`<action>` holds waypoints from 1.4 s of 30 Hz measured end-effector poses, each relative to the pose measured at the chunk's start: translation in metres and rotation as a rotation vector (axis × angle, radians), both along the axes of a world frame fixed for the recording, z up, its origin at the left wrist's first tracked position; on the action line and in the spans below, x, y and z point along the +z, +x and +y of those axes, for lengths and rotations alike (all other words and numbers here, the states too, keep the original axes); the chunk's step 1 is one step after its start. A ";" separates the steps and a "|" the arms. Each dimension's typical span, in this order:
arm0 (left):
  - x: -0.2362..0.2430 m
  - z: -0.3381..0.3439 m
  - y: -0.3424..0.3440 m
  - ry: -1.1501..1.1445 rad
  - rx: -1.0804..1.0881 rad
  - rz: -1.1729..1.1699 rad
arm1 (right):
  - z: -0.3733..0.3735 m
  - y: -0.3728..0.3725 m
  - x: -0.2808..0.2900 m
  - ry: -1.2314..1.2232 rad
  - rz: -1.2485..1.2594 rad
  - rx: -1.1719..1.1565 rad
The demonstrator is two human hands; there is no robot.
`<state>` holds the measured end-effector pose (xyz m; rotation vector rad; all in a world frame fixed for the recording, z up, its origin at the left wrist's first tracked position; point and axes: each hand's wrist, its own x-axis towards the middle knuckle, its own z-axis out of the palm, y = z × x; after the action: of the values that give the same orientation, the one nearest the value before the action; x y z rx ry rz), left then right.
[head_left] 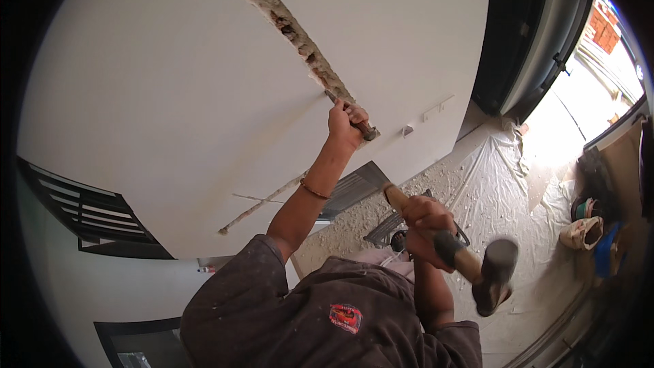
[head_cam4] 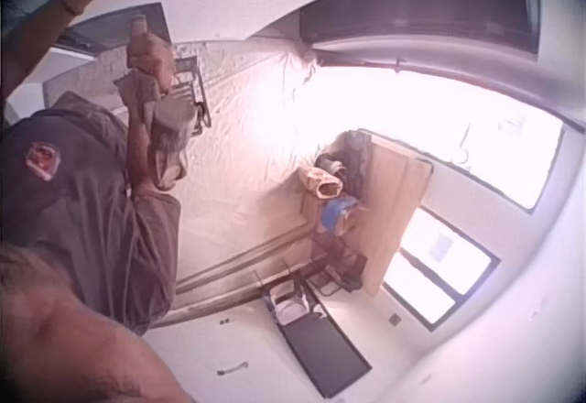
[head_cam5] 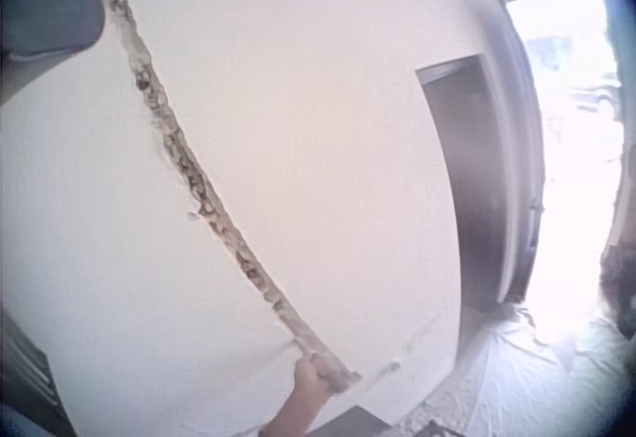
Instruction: The person uses a hammer drill to carve a vertical channel into a white wall and then uses a hammer and chisel to remove material from the channel.
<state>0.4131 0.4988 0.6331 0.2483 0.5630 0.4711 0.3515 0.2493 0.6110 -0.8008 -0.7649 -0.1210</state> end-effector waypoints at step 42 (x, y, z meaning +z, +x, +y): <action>0.023 0.016 0.045 -0.389 0.229 -0.426 | 0.003 0.050 0.050 -0.397 0.262 0.184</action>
<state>0.4582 0.5152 0.6562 -0.2876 0.2555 0.6045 0.4019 0.2525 0.6611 -1.0913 -0.6162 0.3051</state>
